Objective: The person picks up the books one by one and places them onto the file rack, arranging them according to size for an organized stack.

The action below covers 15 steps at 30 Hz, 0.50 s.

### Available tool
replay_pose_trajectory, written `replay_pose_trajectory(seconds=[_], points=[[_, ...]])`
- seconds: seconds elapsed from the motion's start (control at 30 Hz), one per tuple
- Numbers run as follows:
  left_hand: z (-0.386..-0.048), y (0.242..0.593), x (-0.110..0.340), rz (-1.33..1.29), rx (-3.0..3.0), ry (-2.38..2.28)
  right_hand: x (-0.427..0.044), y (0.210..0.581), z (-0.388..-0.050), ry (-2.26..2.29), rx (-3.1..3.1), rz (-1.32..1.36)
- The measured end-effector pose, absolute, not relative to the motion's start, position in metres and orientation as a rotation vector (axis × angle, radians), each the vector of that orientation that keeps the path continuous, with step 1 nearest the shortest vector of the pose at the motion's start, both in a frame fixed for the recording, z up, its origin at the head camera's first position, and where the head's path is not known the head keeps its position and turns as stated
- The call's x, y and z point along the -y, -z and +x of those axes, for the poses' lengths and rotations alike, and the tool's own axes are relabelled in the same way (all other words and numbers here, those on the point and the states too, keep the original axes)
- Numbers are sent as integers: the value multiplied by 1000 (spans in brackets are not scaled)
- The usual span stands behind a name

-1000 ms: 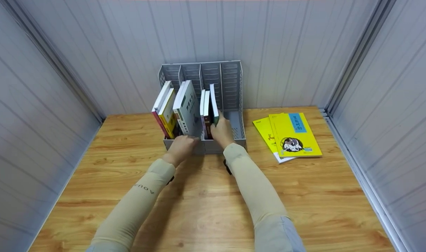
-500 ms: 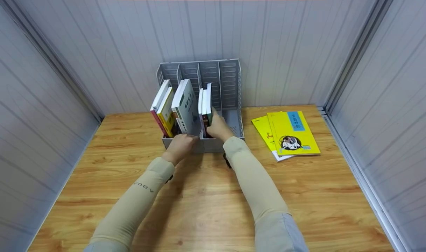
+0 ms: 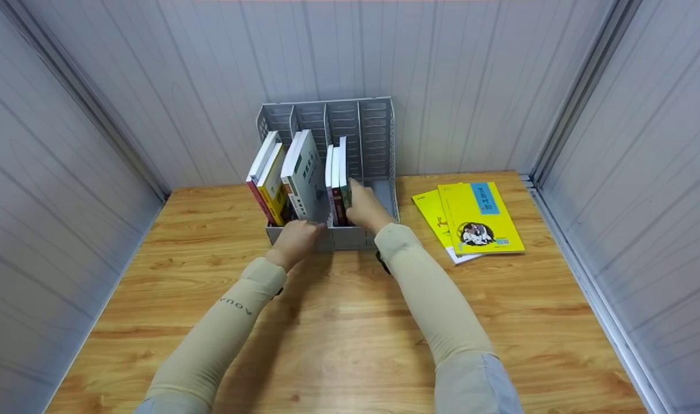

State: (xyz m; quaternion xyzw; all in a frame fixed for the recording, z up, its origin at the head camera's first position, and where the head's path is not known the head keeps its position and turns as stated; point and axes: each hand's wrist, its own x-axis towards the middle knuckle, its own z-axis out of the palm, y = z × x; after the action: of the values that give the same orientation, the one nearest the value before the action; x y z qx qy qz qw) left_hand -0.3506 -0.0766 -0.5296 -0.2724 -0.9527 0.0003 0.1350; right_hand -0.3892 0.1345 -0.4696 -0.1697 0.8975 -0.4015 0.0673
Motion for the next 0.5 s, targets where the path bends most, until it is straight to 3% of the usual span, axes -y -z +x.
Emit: replay_pose_trajectory(seconds=[0.5], points=[[-349,529,75,-803,2744,-16,-187,452,-380,1329,-2690,-471]])
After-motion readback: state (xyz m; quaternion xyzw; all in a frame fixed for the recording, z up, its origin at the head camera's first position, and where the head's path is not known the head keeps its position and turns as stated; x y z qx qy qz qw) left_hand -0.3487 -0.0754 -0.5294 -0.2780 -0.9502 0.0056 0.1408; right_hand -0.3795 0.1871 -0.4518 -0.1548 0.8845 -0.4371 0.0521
